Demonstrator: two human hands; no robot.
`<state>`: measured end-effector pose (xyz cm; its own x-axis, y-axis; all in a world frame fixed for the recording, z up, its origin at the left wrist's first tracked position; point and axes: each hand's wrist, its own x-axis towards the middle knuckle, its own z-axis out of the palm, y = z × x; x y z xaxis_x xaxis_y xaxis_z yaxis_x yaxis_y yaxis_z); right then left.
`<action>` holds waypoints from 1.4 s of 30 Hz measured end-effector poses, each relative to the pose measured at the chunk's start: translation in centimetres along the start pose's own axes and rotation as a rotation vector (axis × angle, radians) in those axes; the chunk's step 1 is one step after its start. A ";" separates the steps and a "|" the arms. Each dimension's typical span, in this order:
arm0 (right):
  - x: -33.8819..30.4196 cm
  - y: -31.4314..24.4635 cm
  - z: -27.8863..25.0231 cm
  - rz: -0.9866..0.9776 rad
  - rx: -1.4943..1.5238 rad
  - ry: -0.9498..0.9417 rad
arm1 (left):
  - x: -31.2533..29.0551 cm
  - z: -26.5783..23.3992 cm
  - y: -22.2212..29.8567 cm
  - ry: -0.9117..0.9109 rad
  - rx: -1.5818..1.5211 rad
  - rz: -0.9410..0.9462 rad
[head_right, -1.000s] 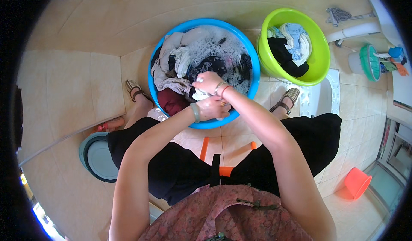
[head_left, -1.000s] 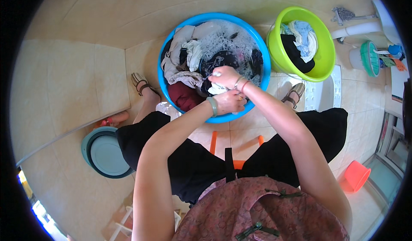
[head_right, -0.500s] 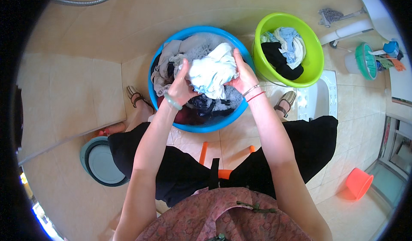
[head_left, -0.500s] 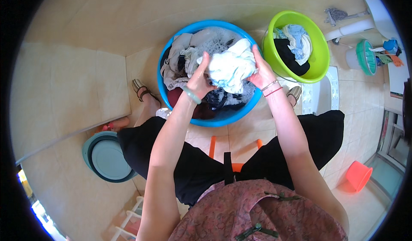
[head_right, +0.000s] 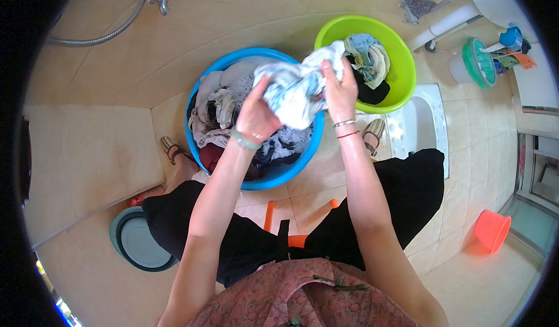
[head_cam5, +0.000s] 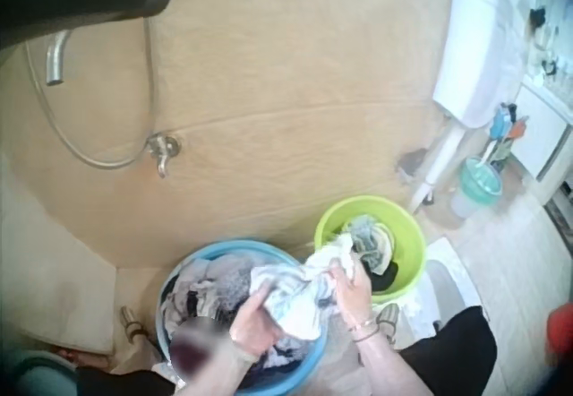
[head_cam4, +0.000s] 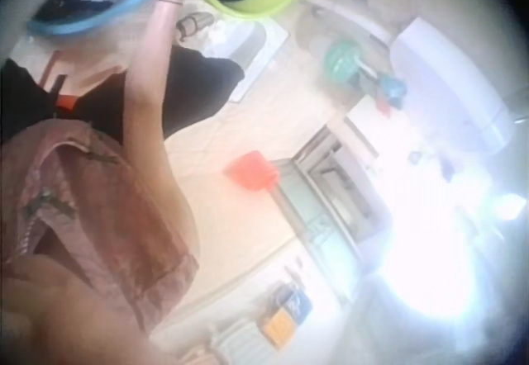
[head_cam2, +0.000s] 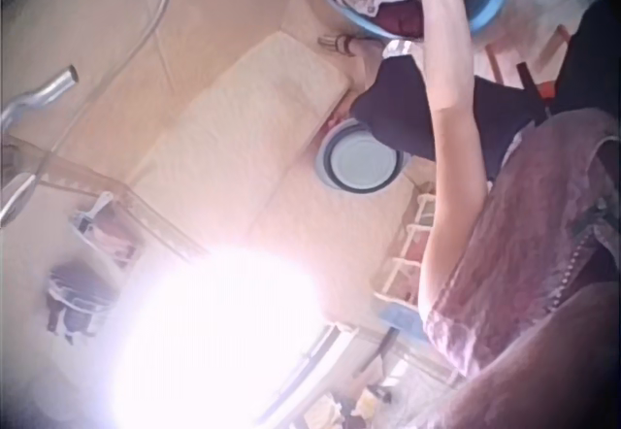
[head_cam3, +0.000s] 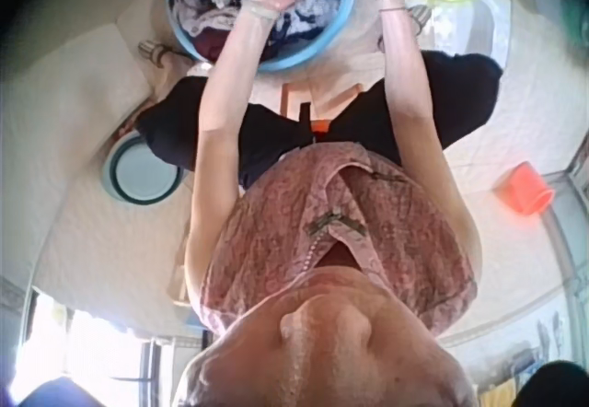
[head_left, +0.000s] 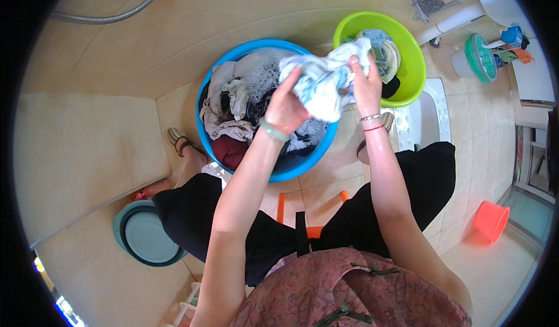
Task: The person sits on a small stool and hand-washes clothes in a blue basin filled with soapy water. They scrub and rinse various garments, including dark and light-colored items, and transfer the washed clothes into a green basin placed beside them.
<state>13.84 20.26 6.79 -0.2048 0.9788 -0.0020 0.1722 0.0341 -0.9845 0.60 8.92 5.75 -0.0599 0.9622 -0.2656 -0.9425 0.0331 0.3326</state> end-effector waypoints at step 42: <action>-5.2 11.5 13.8 -0.166 -0.526 -0.760 | -3.4 -19.3 6.4 0.827 1.644 0.297</action>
<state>3.64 12.76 -6.92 -0.8081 0.5654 -0.1652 0.4597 0.4299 -0.7771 -11.57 0.62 -8.66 -0.7418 0.6425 -0.1920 0.3195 0.5903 0.7413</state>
